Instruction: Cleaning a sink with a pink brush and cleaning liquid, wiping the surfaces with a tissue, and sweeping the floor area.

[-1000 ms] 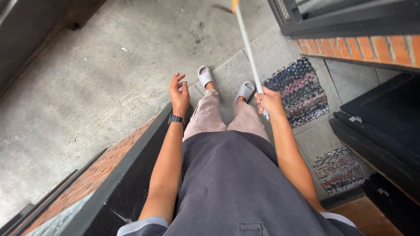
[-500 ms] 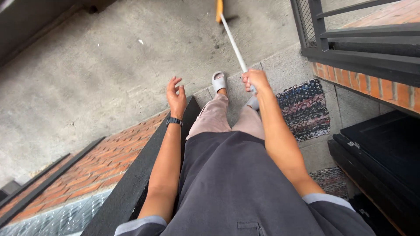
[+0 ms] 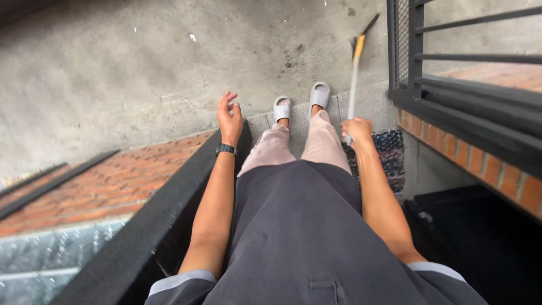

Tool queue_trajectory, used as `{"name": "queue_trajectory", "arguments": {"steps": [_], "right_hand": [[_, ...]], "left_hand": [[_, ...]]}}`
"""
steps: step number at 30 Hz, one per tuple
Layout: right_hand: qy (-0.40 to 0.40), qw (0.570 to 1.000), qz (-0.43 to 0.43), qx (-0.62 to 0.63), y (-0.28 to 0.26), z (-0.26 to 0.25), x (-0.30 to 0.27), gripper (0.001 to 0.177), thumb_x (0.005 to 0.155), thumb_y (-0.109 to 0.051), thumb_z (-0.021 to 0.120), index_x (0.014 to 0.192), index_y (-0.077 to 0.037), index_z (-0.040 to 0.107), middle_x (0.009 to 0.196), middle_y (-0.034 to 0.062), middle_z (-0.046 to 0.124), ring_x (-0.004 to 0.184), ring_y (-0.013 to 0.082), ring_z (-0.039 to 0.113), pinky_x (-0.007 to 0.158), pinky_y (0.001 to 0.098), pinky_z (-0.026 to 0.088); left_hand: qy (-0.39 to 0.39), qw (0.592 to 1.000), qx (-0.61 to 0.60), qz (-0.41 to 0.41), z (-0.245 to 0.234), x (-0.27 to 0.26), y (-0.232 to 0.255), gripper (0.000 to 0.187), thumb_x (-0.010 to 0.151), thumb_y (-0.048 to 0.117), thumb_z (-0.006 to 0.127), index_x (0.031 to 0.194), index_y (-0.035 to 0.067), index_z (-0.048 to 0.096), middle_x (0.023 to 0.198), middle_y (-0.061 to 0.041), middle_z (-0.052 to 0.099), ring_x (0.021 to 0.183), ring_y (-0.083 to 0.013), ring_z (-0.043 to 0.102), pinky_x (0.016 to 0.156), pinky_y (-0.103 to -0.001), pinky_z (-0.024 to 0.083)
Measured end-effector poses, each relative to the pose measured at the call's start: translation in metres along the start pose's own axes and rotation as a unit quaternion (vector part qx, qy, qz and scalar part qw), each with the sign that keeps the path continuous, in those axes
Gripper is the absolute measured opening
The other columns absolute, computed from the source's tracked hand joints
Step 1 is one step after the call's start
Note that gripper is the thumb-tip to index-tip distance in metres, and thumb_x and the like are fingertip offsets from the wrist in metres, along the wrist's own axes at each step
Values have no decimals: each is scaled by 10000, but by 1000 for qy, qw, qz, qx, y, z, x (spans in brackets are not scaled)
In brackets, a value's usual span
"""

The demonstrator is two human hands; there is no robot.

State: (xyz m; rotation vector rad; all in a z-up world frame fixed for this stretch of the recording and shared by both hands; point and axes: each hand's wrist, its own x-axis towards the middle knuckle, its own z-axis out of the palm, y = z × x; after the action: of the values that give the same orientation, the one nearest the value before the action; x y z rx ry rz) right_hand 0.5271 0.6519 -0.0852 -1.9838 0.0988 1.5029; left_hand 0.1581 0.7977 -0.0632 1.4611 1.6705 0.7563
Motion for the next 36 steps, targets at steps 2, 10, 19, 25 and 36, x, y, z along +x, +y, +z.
{"name": "queue_trajectory", "arguments": {"steps": [2, 10, 19, 25, 36], "right_hand": [[-22, 1000, -11, -18, -29, 15, 17, 112, 883, 21, 552, 805, 16, 631, 578, 41, 553, 419, 132, 488, 356, 316, 369], [-262, 964, 47, -16, -156, 55, 17, 149, 942, -87, 625, 799, -111, 593, 593, -29, 523, 416, 53, 403, 350, 259, 256], [17, 990, -77, -113, -125, -22, 6, 271, 816, 25, 625, 981, -184, 677, 587, 46, 575, 398, 154, 487, 338, 339, 343], [-3, 995, -65, -73, -104, -7, 116, 94, 838, 65, 599, 752, 71, 636, 584, 96, 591, 432, 190, 550, 361, 360, 357], [-227, 971, 36, -69, -231, 114, 15, 166, 903, -50, 619, 1064, -53, 658, 632, -25, 502, 417, 56, 377, 380, 256, 292]], "left_hand": [[35, 999, -13, -2, 4, 3, 9, 301, 963, -15, 588, 1247, 26, 680, 1480, -211, 557, 1210, -295, 659, 904, -348, 592], [131, 991, -15, -26, 6, -22, 45, 310, 952, -12, 578, 1238, 34, 687, 1485, -202, 543, 1117, -241, 703, 869, -320, 599], [171, 985, 7, -13, 10, -15, -15, 323, 976, 5, 601, 1286, 11, 692, 1472, -183, 602, 1168, -243, 691, 839, -317, 588], [168, 977, -90, -98, -5, 35, 29, 331, 946, 12, 532, 1250, 19, 663, 1508, -199, 519, 960, -198, 746, 709, -295, 581], [171, 983, -69, -18, -30, 130, 16, 297, 969, -13, 580, 1244, 9, 687, 1483, -216, 547, 1103, -233, 709, 858, -312, 608]]}}
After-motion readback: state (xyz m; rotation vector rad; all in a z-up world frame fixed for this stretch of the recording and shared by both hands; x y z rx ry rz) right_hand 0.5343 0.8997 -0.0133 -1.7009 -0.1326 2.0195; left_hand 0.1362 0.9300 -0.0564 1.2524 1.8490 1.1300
